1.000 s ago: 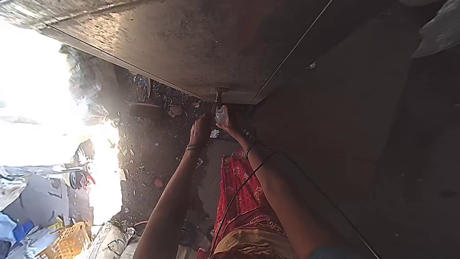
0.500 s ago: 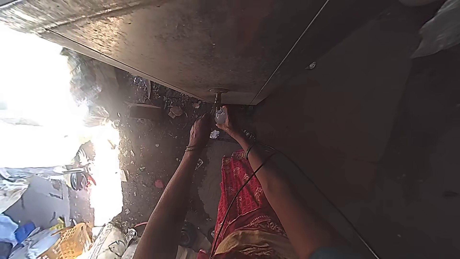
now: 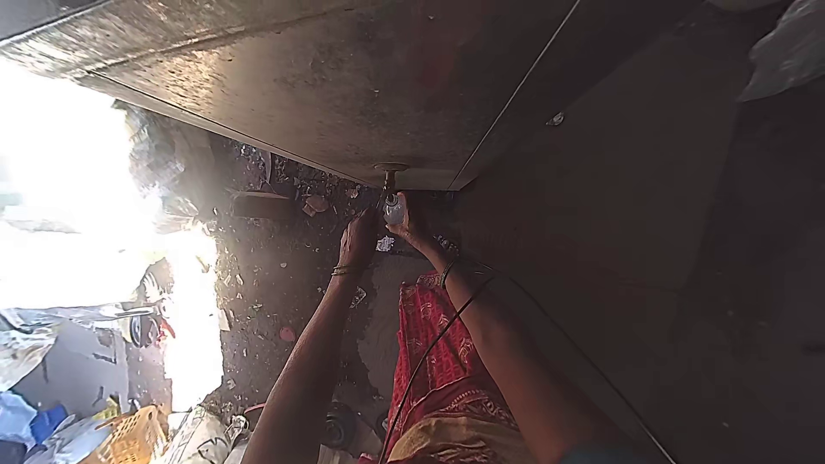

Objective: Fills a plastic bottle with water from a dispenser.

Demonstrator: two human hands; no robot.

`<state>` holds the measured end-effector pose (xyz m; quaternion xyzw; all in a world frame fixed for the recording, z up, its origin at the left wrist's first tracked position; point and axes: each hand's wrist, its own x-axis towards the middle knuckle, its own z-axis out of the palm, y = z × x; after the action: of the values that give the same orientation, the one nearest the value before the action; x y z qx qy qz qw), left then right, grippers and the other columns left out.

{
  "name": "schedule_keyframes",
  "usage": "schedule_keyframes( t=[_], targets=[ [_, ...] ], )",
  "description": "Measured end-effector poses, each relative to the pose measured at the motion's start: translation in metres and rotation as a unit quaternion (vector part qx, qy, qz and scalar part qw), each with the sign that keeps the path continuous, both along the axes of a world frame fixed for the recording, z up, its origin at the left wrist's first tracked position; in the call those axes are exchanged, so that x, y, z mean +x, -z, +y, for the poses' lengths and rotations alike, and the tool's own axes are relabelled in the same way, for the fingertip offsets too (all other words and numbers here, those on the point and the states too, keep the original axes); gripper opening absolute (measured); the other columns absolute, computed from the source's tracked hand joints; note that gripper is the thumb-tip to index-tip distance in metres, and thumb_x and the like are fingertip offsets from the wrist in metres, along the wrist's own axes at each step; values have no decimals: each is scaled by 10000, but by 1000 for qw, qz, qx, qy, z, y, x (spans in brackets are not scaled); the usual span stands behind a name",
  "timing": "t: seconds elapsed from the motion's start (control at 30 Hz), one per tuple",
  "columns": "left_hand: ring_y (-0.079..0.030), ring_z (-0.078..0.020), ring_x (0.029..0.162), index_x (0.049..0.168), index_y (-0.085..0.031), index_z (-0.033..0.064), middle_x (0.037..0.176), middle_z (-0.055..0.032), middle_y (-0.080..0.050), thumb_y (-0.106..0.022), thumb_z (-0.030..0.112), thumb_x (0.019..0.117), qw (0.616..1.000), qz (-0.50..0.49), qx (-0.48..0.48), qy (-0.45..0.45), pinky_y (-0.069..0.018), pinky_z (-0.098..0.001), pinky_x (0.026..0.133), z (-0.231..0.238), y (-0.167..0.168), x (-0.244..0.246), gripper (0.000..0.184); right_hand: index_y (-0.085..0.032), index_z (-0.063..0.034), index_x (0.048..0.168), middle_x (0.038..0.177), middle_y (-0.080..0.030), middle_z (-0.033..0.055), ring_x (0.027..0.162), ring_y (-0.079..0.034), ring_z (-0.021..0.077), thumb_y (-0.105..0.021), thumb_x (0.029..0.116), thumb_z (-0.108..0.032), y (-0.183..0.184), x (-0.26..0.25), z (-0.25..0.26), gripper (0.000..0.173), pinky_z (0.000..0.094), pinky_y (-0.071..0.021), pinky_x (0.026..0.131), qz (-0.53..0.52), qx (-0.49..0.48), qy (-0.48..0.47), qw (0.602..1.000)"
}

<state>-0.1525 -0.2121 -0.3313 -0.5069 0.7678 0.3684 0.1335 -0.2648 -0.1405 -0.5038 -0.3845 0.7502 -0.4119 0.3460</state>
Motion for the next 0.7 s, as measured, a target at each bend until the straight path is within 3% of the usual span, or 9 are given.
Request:
schedule_keyframes(
  t=[0.4,0.53,0.7],
  targets=[
    [-692,-355,911,1265,-629,72,966,-157,-713,-400,250,1118,1000,13,-2,5,-533,-595,848,-1,5,1,326,-486,71,1423,1399,-550,292,1307,-543,415,-925,636,-157,4,1,8,929,519,-447,1107,2,-25,6,1000],
    [-694,-358,901,1231,-635,68,960,-159,-712,-407,267,1116,1000,9,-8,5,-539,-596,834,-1,4,1,323,-408,-26,1518,1484,-492,247,1348,-513,401,-936,682,-157,17,8,20,998,542,-447,1110,-4,-57,12,998],
    [-694,-364,917,1232,-634,58,977,-168,-712,-404,257,1117,1000,13,-9,5,-534,-605,850,-1,5,2,325,-473,75,1433,1396,-554,292,1306,-550,405,-928,642,-174,5,2,6,946,504,-448,1113,3,-13,1,1000]
  ],
)
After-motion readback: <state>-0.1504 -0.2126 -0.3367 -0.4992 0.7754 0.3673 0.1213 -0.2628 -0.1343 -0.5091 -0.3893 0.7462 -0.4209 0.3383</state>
